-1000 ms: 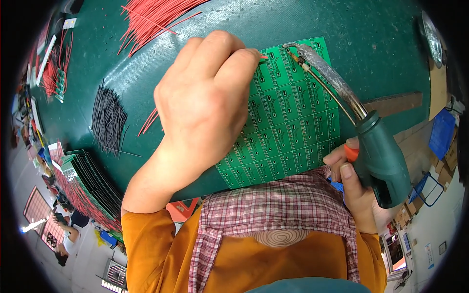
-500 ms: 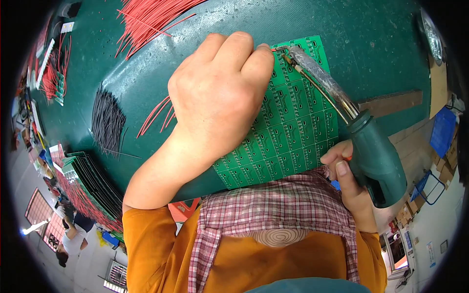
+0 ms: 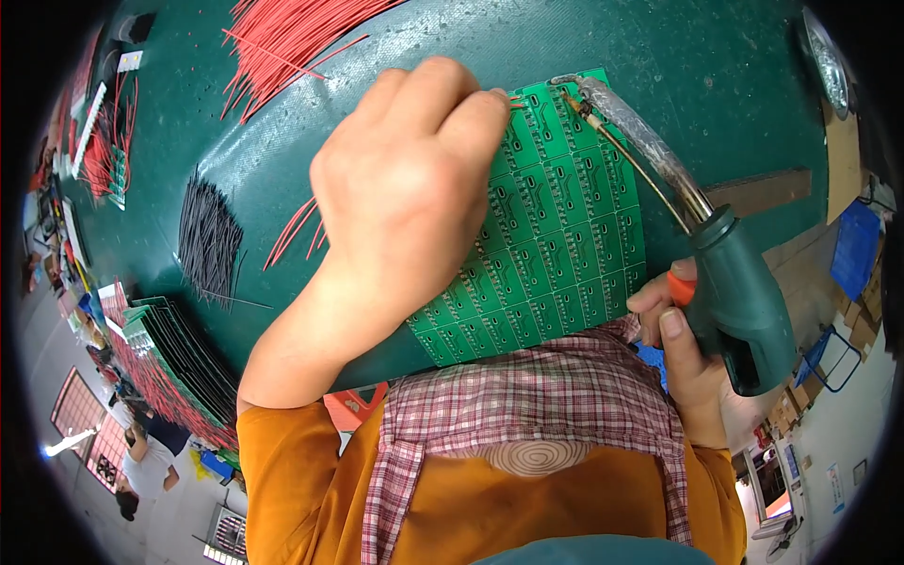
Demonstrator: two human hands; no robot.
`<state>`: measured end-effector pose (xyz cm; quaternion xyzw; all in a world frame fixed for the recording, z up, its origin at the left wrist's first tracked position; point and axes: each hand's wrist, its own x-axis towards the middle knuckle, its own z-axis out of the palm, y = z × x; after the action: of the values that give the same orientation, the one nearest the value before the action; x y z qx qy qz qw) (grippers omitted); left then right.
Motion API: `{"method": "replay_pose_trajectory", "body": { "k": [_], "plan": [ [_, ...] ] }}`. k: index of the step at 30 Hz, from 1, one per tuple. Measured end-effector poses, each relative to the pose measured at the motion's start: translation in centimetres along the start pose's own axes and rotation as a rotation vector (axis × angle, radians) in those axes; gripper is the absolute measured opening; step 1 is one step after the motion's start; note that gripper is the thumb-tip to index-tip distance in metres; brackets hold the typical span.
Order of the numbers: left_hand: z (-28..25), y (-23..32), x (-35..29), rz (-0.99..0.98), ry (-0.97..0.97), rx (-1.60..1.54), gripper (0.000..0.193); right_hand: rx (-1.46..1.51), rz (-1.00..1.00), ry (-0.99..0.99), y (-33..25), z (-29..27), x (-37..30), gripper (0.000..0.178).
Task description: Soldering red and black wires onto green printed circuit boards (PCBs) at an assembly station.
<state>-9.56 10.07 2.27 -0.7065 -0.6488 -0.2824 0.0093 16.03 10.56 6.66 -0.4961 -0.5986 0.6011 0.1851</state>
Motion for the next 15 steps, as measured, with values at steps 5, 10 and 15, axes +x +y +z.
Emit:
{"method": "replay_pose_trajectory", "body": {
  "k": [5,10,15],
  "plan": [
    [-0.3,0.7,0.9,0.003,-0.032,0.012,0.020,0.000,0.018,0.011,0.2,-0.2,-0.1,0.033],
    [0.7,0.9,1.0,0.018,-0.060,0.082,0.020,0.008,0.007,-0.018,0.3,-0.2,-0.1,0.024],
    [0.9,1.0,0.9,0.024,-0.063,0.108,0.019,-0.017,-0.014,-0.024,0.5,-0.1,0.0,0.022]
  ]
}}
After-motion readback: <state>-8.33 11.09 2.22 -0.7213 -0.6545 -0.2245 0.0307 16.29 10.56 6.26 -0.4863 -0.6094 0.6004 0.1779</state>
